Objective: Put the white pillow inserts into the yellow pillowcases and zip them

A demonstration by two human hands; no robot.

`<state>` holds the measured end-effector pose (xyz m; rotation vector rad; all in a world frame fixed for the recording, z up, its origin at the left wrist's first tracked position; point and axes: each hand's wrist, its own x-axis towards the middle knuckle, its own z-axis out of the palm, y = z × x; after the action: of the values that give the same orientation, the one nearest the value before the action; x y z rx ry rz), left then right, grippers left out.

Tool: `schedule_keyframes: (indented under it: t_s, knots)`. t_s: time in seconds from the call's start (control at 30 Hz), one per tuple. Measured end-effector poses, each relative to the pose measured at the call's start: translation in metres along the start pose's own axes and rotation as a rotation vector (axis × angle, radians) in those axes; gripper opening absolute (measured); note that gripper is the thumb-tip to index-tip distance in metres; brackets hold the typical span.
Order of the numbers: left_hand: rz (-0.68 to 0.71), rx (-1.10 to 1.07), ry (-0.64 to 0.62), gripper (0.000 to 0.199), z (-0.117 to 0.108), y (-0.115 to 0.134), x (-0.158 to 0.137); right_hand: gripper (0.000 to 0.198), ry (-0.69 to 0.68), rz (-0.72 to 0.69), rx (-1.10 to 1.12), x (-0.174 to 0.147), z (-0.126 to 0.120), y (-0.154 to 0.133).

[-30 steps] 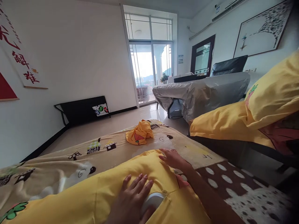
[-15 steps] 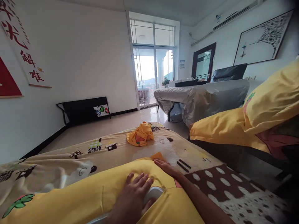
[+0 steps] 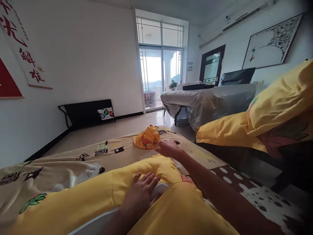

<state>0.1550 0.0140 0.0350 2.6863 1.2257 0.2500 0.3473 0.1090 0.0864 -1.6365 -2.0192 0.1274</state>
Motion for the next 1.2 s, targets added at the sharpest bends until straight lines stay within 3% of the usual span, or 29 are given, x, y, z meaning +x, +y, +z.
schedule_keyframes:
  t_s: [0.07, 0.17, 0.27, 0.33, 0.43, 0.5, 0.6, 0.67, 0.73, 0.83, 0.93, 1.0, 1.1, 1.2]
  knots:
    - [-0.003, -0.014, 0.004, 0.05, -0.002, 0.003, -0.003, 0.032, 0.038, -0.037, 0.029, 0.0, -0.007, -0.031]
    - [0.004, -0.024, 0.032, 0.047, -0.01, 0.009, -0.009, 0.032, 0.154, -0.059, 0.218, -0.023, 0.019, -0.062]
    - [0.031, -0.021, 0.049, 0.038, -0.019, 0.014, -0.016, 0.03, 0.032, 0.042, 0.354, -0.046, 0.058, -0.065]
    - [0.044, -0.035, 0.054, 0.039, -0.024, 0.014, -0.019, 0.033, -0.03, 0.036, 0.422, -0.053, 0.066, -0.056]
    - [0.012, -0.036, 0.083, 0.051, -0.026, 0.01, -0.022, 0.04, 0.021, -0.071, 0.577, -0.057, 0.047, -0.042]
    - [-0.087, 0.02, 0.155, 0.054, -0.025, 0.003, -0.024, 0.044, -0.068, -0.126, 0.578, -0.066, 0.026, -0.037]
    - [-0.316, 0.209, 0.392, 0.052, -0.023, -0.008, -0.028, 0.048, -0.298, -0.267, 0.352, -0.086, 0.007, -0.039]
    - [-0.363, 0.346, 0.559, 0.046, -0.024, -0.014, -0.032, 0.051, -0.361, -0.326, 0.203, -0.097, 0.006, -0.046]
    - [-0.251, 0.474, 0.699, 0.04, -0.026, -0.014, -0.036, 0.039, -0.344, -0.296, 0.119, -0.101, 0.009, -0.054]
    - [0.105, 0.647, 0.828, 0.034, -0.023, -0.003, -0.044, 0.03, -0.231, -0.118, -0.003, -0.1, 0.012, -0.064]
    - [0.465, 0.704, 0.772, 0.035, -0.006, 0.011, -0.049, 0.033, -0.134, 0.024, -0.113, -0.096, 0.004, -0.067]
    - [0.569, 0.645, 0.676, 0.037, 0.009, 0.014, -0.048, 0.032, -0.135, 0.037, -0.145, -0.097, -0.004, -0.068]
    - [0.476, 0.49, 0.498, 0.04, 0.022, 0.008, -0.041, 0.033, -0.161, 0.029, -0.168, -0.1, -0.01, -0.067]
    - [0.287, 0.41, 0.281, 0.058, 0.019, 0.001, -0.033, 0.035, -0.169, 0.058, -0.221, -0.101, -0.006, -0.063]
